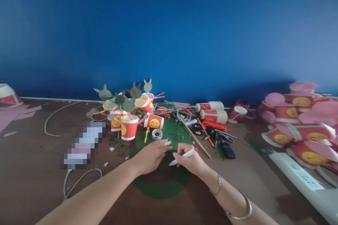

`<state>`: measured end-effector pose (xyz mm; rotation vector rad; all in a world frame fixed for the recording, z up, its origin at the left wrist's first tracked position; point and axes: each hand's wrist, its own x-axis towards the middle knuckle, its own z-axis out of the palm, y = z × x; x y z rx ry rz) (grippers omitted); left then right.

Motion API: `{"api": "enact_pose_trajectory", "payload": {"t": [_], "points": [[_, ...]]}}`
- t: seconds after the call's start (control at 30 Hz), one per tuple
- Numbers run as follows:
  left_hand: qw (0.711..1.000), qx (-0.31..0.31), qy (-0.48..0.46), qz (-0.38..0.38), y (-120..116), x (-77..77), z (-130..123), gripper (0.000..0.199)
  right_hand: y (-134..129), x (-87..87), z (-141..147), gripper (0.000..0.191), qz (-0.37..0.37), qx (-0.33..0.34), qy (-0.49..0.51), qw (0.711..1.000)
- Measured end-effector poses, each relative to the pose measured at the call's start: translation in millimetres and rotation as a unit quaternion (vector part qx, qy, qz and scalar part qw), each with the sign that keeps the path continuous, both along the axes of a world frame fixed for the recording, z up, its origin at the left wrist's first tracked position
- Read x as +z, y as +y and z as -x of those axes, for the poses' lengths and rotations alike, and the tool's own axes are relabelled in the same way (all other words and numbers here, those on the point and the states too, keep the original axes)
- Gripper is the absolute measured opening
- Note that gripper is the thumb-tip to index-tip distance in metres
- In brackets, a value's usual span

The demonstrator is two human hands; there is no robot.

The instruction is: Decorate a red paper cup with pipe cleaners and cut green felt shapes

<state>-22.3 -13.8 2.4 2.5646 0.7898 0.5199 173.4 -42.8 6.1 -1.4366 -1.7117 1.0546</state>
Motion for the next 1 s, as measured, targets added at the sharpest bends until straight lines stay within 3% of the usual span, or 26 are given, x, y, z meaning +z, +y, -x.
{"api": "enact_pose_trajectory", "payload": {"t": [0.23,0.53,0.77,1.0], "points": [[1.000,-0.002,0.008,-0.001,-0.2,0.3,0.5,0.038,0.4,-3.3,-0.7,0.023,-0.011,0.002,-0.017,1.000],[1.000,0.004,0.014,0.008,-1.0,2.5,0.4,0.037,-1.6,1.6,2.4,0.024,0.048,0.027,0.010,0.998],[1.000,-0.002,0.011,-0.006,-0.2,0.7,0.4,0.037,0.9,-4.9,0.9,0.023,-0.008,-0.003,-0.012,1.000],[1.000,-0.001,0.008,0.000,-0.1,1.0,0.0,0.036,-0.1,-2.5,1.3,0.023,0.043,0.023,0.014,0.999]]}}
